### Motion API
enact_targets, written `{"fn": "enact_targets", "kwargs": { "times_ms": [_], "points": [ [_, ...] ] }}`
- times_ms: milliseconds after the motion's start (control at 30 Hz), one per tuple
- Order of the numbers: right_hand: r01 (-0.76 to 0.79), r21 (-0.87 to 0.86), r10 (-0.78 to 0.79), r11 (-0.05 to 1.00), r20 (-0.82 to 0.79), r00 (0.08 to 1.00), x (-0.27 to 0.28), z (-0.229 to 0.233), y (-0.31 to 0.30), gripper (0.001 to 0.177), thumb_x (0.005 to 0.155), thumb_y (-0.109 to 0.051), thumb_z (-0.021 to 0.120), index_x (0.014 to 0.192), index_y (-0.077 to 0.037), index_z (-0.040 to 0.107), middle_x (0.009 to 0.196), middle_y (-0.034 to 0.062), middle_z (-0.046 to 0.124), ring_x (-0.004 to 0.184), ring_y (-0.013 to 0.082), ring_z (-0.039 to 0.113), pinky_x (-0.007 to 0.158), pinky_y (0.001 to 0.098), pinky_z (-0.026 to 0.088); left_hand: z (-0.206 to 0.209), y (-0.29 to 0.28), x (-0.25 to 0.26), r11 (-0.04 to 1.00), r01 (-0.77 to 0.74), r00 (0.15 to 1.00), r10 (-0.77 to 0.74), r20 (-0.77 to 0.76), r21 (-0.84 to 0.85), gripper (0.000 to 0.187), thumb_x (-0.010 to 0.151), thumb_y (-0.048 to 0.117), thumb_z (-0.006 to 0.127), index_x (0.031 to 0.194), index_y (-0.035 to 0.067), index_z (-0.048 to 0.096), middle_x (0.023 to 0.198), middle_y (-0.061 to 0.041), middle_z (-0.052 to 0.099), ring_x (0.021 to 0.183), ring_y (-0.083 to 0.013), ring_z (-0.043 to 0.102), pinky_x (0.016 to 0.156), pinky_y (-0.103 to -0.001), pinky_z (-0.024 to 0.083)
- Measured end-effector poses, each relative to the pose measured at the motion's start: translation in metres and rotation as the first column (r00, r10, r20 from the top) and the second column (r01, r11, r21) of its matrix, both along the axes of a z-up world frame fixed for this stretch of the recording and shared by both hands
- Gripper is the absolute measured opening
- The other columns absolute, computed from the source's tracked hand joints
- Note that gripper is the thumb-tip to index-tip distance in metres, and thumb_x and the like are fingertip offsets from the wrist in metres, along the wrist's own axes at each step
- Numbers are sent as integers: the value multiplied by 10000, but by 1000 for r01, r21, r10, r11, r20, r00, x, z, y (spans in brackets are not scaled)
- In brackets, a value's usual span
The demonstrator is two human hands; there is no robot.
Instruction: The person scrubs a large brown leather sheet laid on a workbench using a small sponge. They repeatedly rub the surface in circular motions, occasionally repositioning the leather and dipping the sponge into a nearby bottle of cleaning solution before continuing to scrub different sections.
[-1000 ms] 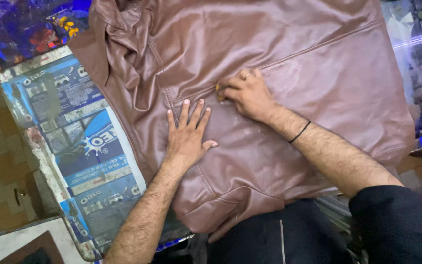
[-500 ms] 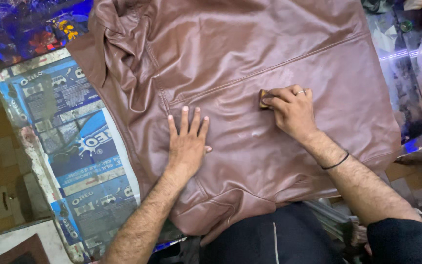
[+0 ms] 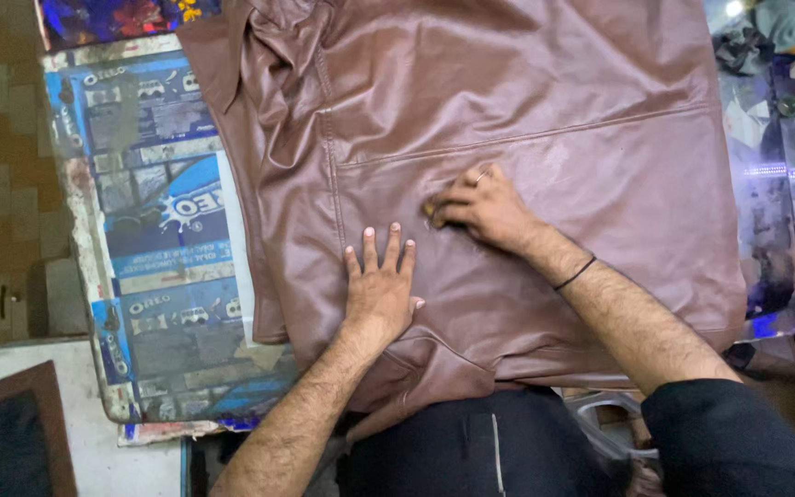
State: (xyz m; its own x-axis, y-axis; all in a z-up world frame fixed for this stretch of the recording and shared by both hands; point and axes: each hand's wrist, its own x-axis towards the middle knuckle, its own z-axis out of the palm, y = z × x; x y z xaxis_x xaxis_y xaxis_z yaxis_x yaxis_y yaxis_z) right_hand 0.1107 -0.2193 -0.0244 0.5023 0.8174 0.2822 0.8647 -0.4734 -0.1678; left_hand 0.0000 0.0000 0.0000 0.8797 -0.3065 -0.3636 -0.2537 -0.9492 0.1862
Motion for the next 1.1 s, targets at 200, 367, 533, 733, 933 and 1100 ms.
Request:
{"fn": "enact_targets", "kwargs": {
  "times_ms": [200, 367, 533, 733, 933, 1100],
  "points": [
    [-120, -72, 113, 990, -102, 988, -19, 0, -1, 369, 723, -115, 698, 1066, -224, 779, 1183, -77, 697, 1101, 206, 566, 964, 409, 389, 1, -7, 0, 999, -49, 999, 49, -11, 10, 921, 862, 422, 762, 1577, 100, 280, 1689, -139, 64, 1535, -467, 63, 1197, -672, 130],
    [49, -130, -68, 990, -144, 987, -25, 27, -62, 345, 733, -94, 683, 1021, -258, 780, 1221, -115, 716, 1050, 190, 567, 922, 409, 375, -8, -7, -4, 993, -113, 994, 113, -4, -38, 907, 831, 378, 797, 1564, 124, 327, 1698, -99, 103, 1552, -426, 96, 1220, -640, 143],
    [301, -21, -300, 953, 37, 953, -52, 22, -92, 382, 757, -99, 677, 1084, -267, 780, 1234, -82, 708, 1054, 203, 567, 896, 428, 380, -19, -39, -21, 975, -216, 955, 223, 198, -57, 827, 866, 354, 783, 1544, 89, 391, 1681, -166, 181, 1532, -450, 149, 1193, -648, 167],
    [129, -16, -126, 992, 135, 983, -26, -4, -88, 329, 766, -125, 722, 1045, -293, 768, 1224, -89, 688, 1060, 211, 568, 908, 466, 403, -22, -59, -42, 882, -412, 896, 438, 73, -230, 1039, 775, 568, 790, 1550, 44, 338, 1679, -147, 159, 1539, -427, 106, 1223, -612, 112],
    [-254, -50, 258, 966, 117, 959, -1, -13, -60, 436, 712, -155, 711, 1135, -248, 769, 1283, -26, 665, 1087, 232, 575, 955, 467, 422, -21, -60, -43, 879, -436, 890, 452, 51, -192, 1085, 763, 589, 785, 1578, 77, 283, 1692, -125, 105, 1555, -387, 56, 1232, -584, 80],
    [127, 79, -137, 989, 127, 982, 12, -3, -35, 331, 886, -125, 715, 1170, -290, 755, 1336, -89, 660, 1097, 212, 567, 944, 442, 415, -24, -62, -44, 883, -437, 893, 449, 35, -168, 1088, 773, 604, 767, 1587, 98, 254, 1698, -111, 82, 1557, -378, 32, 1243, -570, 56]
  ]
}}
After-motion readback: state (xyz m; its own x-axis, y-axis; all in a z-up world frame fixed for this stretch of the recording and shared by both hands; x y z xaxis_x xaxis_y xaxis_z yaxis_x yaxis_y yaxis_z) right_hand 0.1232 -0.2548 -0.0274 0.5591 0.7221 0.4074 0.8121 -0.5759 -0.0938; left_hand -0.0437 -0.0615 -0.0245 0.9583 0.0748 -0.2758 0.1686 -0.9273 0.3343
